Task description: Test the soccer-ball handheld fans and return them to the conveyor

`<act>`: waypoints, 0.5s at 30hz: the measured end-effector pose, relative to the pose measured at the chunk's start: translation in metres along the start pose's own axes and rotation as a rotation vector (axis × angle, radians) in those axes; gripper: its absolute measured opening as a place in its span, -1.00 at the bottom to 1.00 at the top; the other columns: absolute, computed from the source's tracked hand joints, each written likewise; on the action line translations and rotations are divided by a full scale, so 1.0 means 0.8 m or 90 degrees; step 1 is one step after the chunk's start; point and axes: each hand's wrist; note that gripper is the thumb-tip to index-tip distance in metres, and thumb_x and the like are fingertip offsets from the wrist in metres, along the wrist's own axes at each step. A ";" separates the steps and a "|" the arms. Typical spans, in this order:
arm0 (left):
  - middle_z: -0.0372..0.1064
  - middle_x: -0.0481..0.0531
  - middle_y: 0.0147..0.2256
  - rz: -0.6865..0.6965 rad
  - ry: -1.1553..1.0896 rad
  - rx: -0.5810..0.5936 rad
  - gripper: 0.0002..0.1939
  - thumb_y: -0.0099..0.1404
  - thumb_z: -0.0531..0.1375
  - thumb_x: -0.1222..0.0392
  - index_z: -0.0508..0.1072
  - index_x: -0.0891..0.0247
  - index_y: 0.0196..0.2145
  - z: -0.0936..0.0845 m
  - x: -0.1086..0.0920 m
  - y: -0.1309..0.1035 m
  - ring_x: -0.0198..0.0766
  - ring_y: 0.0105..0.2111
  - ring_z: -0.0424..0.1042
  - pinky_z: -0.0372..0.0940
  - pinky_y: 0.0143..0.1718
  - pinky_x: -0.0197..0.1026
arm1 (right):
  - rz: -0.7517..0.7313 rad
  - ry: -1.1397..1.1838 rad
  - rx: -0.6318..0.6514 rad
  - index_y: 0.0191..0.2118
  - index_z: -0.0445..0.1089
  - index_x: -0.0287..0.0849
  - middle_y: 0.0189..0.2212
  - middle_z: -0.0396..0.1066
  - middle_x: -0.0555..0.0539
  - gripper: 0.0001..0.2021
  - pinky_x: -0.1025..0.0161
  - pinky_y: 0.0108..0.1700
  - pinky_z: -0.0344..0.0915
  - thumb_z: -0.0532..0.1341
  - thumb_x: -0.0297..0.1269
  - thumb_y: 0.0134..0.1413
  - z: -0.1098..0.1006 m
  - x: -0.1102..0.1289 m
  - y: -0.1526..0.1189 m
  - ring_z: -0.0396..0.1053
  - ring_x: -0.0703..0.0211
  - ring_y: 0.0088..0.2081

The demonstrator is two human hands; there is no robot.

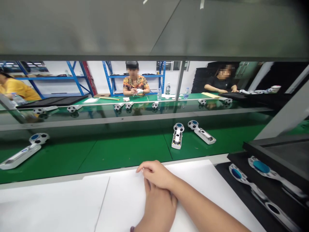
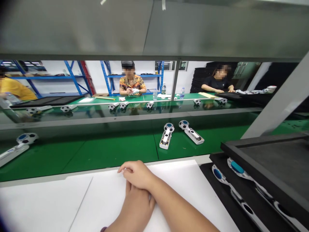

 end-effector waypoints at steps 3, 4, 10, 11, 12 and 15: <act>0.37 0.13 -0.13 -0.004 -0.014 0.014 -0.64 0.23 -0.08 0.24 0.42 0.22 -0.12 -0.002 -0.001 0.001 0.12 -0.04 0.19 -0.19 0.05 0.26 | 0.004 -0.002 -0.008 -0.28 0.42 -0.06 -0.71 0.03 0.13 -0.75 0.43 -0.50 0.03 0.01 -0.37 0.02 0.001 0.000 0.001 0.03 0.38 -0.60; 0.37 0.13 -0.13 -0.005 -0.017 0.013 -0.63 0.23 -0.09 0.25 0.42 0.22 -0.12 -0.002 -0.001 0.001 0.12 -0.04 0.18 -0.18 0.05 0.26 | 0.003 -0.004 -0.008 -0.28 0.42 -0.05 -0.71 0.03 0.13 -0.75 0.43 -0.49 0.03 0.01 -0.37 0.02 0.001 0.000 0.001 0.03 0.38 -0.60; 0.36 0.16 -0.14 -0.009 -0.012 0.006 -0.63 0.23 -0.07 0.23 0.41 0.24 -0.11 0.001 0.001 0.000 0.12 -0.03 0.17 -0.16 0.04 0.25 | 0.006 -0.001 -0.003 -0.28 0.42 -0.05 -0.71 0.02 0.13 -0.75 0.42 -0.48 0.04 0.02 -0.38 0.02 0.001 -0.004 0.001 0.02 0.38 -0.60; 0.36 0.16 -0.13 -0.010 -0.013 0.007 -0.63 0.23 -0.08 0.23 0.41 0.25 -0.11 0.002 0.001 0.000 0.12 -0.04 0.17 -0.14 0.04 0.24 | 0.008 0.000 -0.005 -0.27 0.42 -0.06 -0.71 0.02 0.13 -0.75 0.42 -0.48 0.04 0.01 -0.39 0.02 0.001 -0.003 0.000 0.02 0.38 -0.59; 0.35 0.16 -0.13 -0.010 -0.015 0.006 -0.63 0.22 -0.08 0.24 0.41 0.25 -0.11 0.002 0.001 -0.001 0.11 -0.04 0.18 -0.13 0.04 0.23 | 0.008 0.000 -0.006 -0.27 0.42 -0.07 -0.71 0.03 0.12 -0.75 0.42 -0.47 0.05 0.01 -0.39 0.02 0.001 -0.002 0.000 0.03 0.38 -0.59; 0.36 0.15 -0.15 0.004 -0.015 -0.007 -0.64 0.23 -0.09 0.26 0.41 0.24 -0.13 0.003 0.001 -0.001 0.07 -0.04 0.19 -0.12 0.04 0.22 | 0.004 0.000 -0.013 -0.26 0.42 -0.09 -0.70 0.05 0.12 -0.74 0.41 -0.46 0.05 0.01 -0.42 0.02 0.001 0.001 -0.001 0.05 0.37 -0.58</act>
Point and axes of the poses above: each hand's wrist, its own y-axis towards the middle knuckle, its own z-axis out of the palm, x = y × z
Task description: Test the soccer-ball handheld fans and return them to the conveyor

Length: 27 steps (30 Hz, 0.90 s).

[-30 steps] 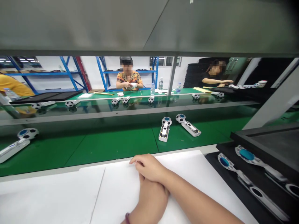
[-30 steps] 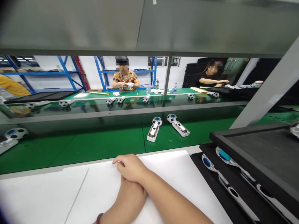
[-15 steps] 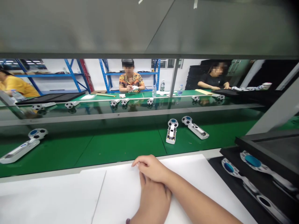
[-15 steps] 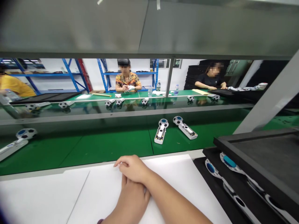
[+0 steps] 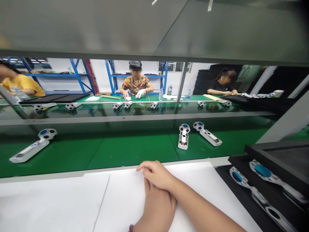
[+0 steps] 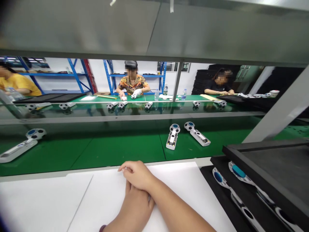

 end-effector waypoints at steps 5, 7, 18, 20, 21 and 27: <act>0.37 0.13 -0.16 0.009 0.015 -0.006 -0.64 0.23 -0.09 0.27 0.41 0.21 -0.13 -0.004 -0.001 0.001 0.06 -0.04 0.19 -0.13 0.04 0.23 | -0.003 -0.007 -0.013 -0.26 0.42 -0.09 -0.69 0.07 0.11 -0.72 0.41 -0.46 0.05 0.00 -0.43 0.01 0.001 0.002 0.000 0.06 0.37 -0.57; 0.36 0.15 -0.15 0.003 0.015 0.011 -0.64 0.22 -0.09 0.27 0.41 0.24 -0.13 -0.009 -0.003 0.001 0.10 -0.03 0.18 -0.10 0.02 0.23 | -0.003 -0.011 -0.011 -0.26 0.42 -0.09 -0.69 0.06 0.11 -0.73 0.41 -0.47 0.04 0.00 -0.42 0.02 0.001 0.002 0.000 0.05 0.37 -0.58; 0.36 0.16 -0.12 0.006 0.037 0.036 -0.63 0.20 -0.09 0.30 0.39 0.25 -0.12 -0.011 -0.004 0.002 0.12 -0.03 0.19 -0.08 0.00 0.24 | -0.009 -0.045 -0.008 -0.27 0.42 -0.06 -0.70 0.07 0.12 -0.73 0.43 -0.49 0.04 0.00 -0.41 0.01 0.002 0.004 -0.002 0.06 0.38 -0.59; 0.37 0.15 -0.14 -0.003 0.028 0.046 -0.63 0.20 -0.10 0.31 0.40 0.25 -0.13 -0.012 -0.005 0.002 0.12 -0.04 0.20 -0.08 0.01 0.24 | -0.006 -0.045 -0.007 -0.27 0.42 -0.06 -0.71 0.07 0.12 -0.72 0.42 -0.49 0.03 0.00 -0.41 0.01 0.002 0.003 -0.002 0.07 0.37 -0.59; 0.37 0.14 -0.14 -0.007 0.025 0.049 -0.63 0.20 -0.09 0.31 0.40 0.24 -0.13 -0.013 -0.006 0.002 0.11 -0.04 0.20 -0.09 0.01 0.25 | -0.004 -0.045 -0.005 -0.27 0.42 -0.07 -0.71 0.07 0.11 -0.72 0.42 -0.49 0.03 0.00 -0.41 0.01 0.002 0.003 -0.002 0.07 0.37 -0.60; 0.39 0.14 -0.17 -0.002 0.009 0.047 -0.64 0.20 -0.09 0.31 0.41 0.24 -0.17 -0.012 -0.006 0.002 0.07 -0.09 0.25 -0.05 0.00 0.22 | 0.001 -0.051 -0.007 -0.27 0.43 -0.06 -0.69 0.10 0.10 -0.72 0.42 -0.50 0.02 0.01 -0.41 0.00 0.002 0.007 -0.003 0.08 0.36 -0.58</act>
Point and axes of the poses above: each hand's wrist, its own y-axis towards the middle knuckle, its own z-axis out of the palm, x = y × z
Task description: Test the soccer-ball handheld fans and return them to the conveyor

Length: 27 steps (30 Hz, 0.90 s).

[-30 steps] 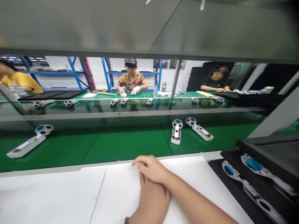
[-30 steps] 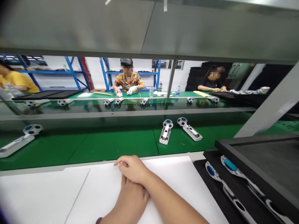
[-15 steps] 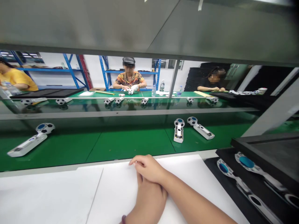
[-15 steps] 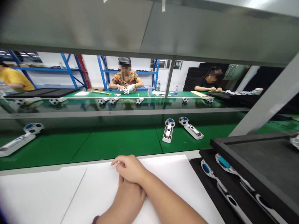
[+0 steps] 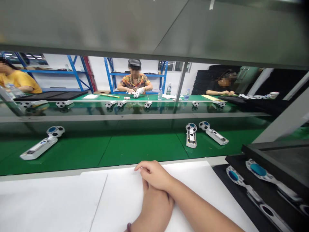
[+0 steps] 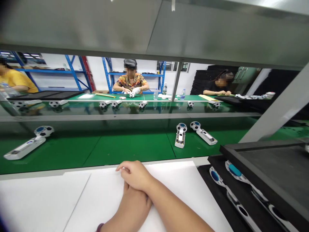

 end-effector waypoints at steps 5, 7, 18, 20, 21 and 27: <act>0.38 0.14 -0.16 0.007 0.016 -0.004 -0.64 0.20 -0.09 0.31 0.41 0.23 -0.15 0.002 0.002 0.000 0.10 -0.06 0.22 -0.06 0.00 0.23 | 0.005 0.005 -0.002 -0.27 0.43 -0.06 -0.68 0.11 0.10 -0.72 0.41 -0.48 0.04 0.01 -0.41 0.00 0.000 0.001 0.000 0.09 0.36 -0.57; 0.38 0.16 -0.15 0.009 0.025 -0.004 -0.63 0.20 -0.10 0.31 0.41 0.24 -0.14 0.001 0.002 0.001 0.10 -0.06 0.22 -0.06 0.00 0.24 | 0.007 0.008 -0.005 -0.27 0.43 -0.06 -0.68 0.10 0.10 -0.72 0.41 -0.48 0.04 0.01 -0.41 -0.01 0.000 0.001 0.000 0.09 0.35 -0.57; 0.37 0.18 -0.15 0.014 0.034 -0.021 -0.62 0.22 -0.12 0.30 0.40 0.26 -0.13 0.001 0.001 -0.001 0.09 -0.06 0.22 -0.05 0.00 0.24 | 0.011 0.022 -0.015 -0.27 0.43 -0.07 -0.65 0.14 0.09 -0.71 0.41 -0.46 0.06 0.00 -0.43 -0.02 0.000 -0.001 0.001 0.10 0.35 -0.56; 0.37 0.17 -0.15 0.015 0.024 -0.027 -0.62 0.21 -0.11 0.30 0.40 0.25 -0.13 0.002 0.001 0.000 0.08 -0.06 0.22 -0.05 0.00 0.23 | 0.012 0.025 -0.016 -0.27 0.43 -0.07 -0.65 0.14 0.09 -0.71 0.41 -0.46 0.07 0.00 -0.43 -0.03 0.000 0.000 0.001 0.10 0.35 -0.56; 0.37 0.16 -0.15 0.015 0.019 -0.028 -0.62 0.21 -0.11 0.30 0.41 0.24 -0.13 0.002 0.001 0.000 0.07 -0.06 0.22 -0.05 0.00 0.23 | 0.012 0.025 -0.016 -0.27 0.43 -0.07 -0.65 0.14 0.09 -0.71 0.41 -0.46 0.07 0.01 -0.43 -0.03 -0.001 0.000 0.001 0.10 0.34 -0.55; 0.36 0.18 -0.14 -0.001 0.025 -0.016 -0.60 0.20 -0.10 0.28 0.39 0.25 -0.08 0.001 0.001 0.002 0.16 0.00 0.14 -0.04 -0.02 0.27 | 0.015 0.025 -0.012 -0.27 0.42 -0.05 -0.68 0.09 0.11 -0.70 0.41 -0.47 0.06 0.00 -0.44 -0.03 0.000 -0.002 0.001 0.08 0.35 -0.57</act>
Point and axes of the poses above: each hand's wrist, its own y-axis towards the middle knuckle, its own z-axis out of the palm, x = y × z
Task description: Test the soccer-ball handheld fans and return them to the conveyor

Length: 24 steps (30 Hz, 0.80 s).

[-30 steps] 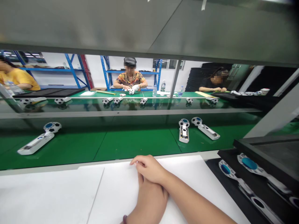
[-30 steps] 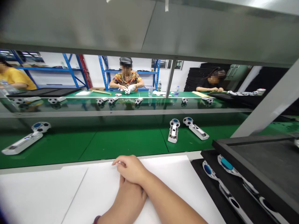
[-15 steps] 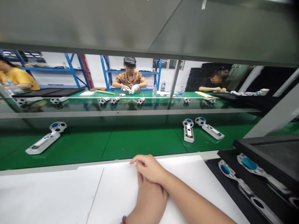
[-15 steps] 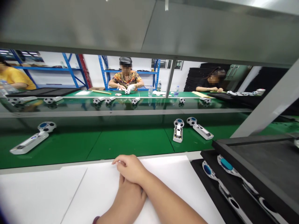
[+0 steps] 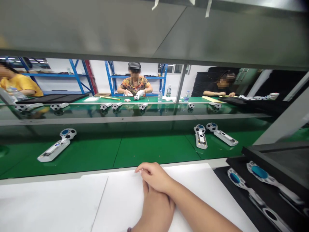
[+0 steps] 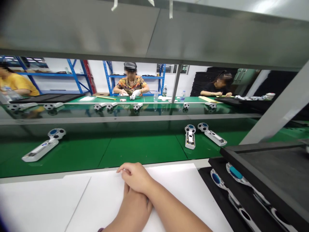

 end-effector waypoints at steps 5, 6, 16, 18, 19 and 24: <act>0.36 0.19 -0.13 0.004 -0.002 0.001 -0.58 0.20 -0.10 0.29 0.37 0.25 -0.04 0.004 0.001 0.000 0.17 0.09 0.03 -0.07 0.00 0.27 | -0.007 0.003 -0.002 -0.27 0.42 -0.05 -0.68 0.09 0.11 -0.69 0.41 -0.45 0.07 -0.01 -0.45 -0.04 0.000 0.000 0.000 0.09 0.36 -0.56; 0.36 0.19 -0.13 0.006 -0.001 -0.002 -0.58 0.21 -0.11 0.28 0.37 0.24 -0.04 0.005 0.001 0.000 0.16 0.09 0.03 -0.09 0.02 0.28 | -0.006 0.004 -0.002 -0.28 0.42 -0.05 -0.68 0.08 0.11 -0.70 0.41 -0.45 0.07 0.00 -0.45 -0.04 0.000 0.001 -0.001 0.09 0.36 -0.56; 0.36 0.19 -0.13 0.011 -0.011 -0.011 -0.58 0.22 -0.12 0.29 0.38 0.26 -0.05 0.006 0.001 0.000 0.14 0.09 0.03 -0.23 0.07 0.30 | -0.008 0.003 0.005 -0.26 0.41 -0.03 -0.67 0.08 0.11 -0.69 0.42 -0.46 0.06 -0.01 -0.45 -0.03 0.000 -0.003 0.000 0.06 0.36 -0.56; 0.37 0.18 -0.13 0.008 -0.020 -0.022 -0.59 0.21 -0.10 0.28 0.39 0.25 -0.07 0.007 0.001 -0.001 0.13 0.10 0.03 -0.20 0.07 0.29 | -0.011 0.003 0.006 -0.26 0.41 -0.03 -0.66 0.11 0.11 -0.69 0.42 -0.45 0.07 -0.01 -0.44 -0.02 0.000 -0.003 0.001 0.09 0.36 -0.55; 0.37 0.17 -0.14 0.006 -0.025 -0.026 -0.60 0.21 -0.10 0.28 0.40 0.25 -0.08 0.008 0.001 -0.001 0.12 0.09 0.03 -0.20 0.07 0.28 | -0.011 0.002 0.006 -0.27 0.41 -0.02 -0.65 0.12 0.10 -0.69 0.42 -0.44 0.07 -0.01 -0.44 -0.02 0.000 -0.004 0.001 0.10 0.36 -0.54; 0.38 0.18 -0.16 0.014 -0.025 -0.046 -0.60 0.20 -0.09 0.28 0.41 0.24 -0.08 0.009 0.003 -0.003 0.15 0.06 0.07 -0.06 0.00 0.27 | -0.002 -0.001 0.003 -0.27 0.41 -0.01 -0.67 0.11 0.11 -0.69 0.42 -0.45 0.08 -0.01 -0.44 -0.03 0.002 -0.004 0.001 0.08 0.37 -0.56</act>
Point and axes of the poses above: each hand's wrist, its own y-axis towards the middle knuckle, its own z-axis out of the palm, x = y × z
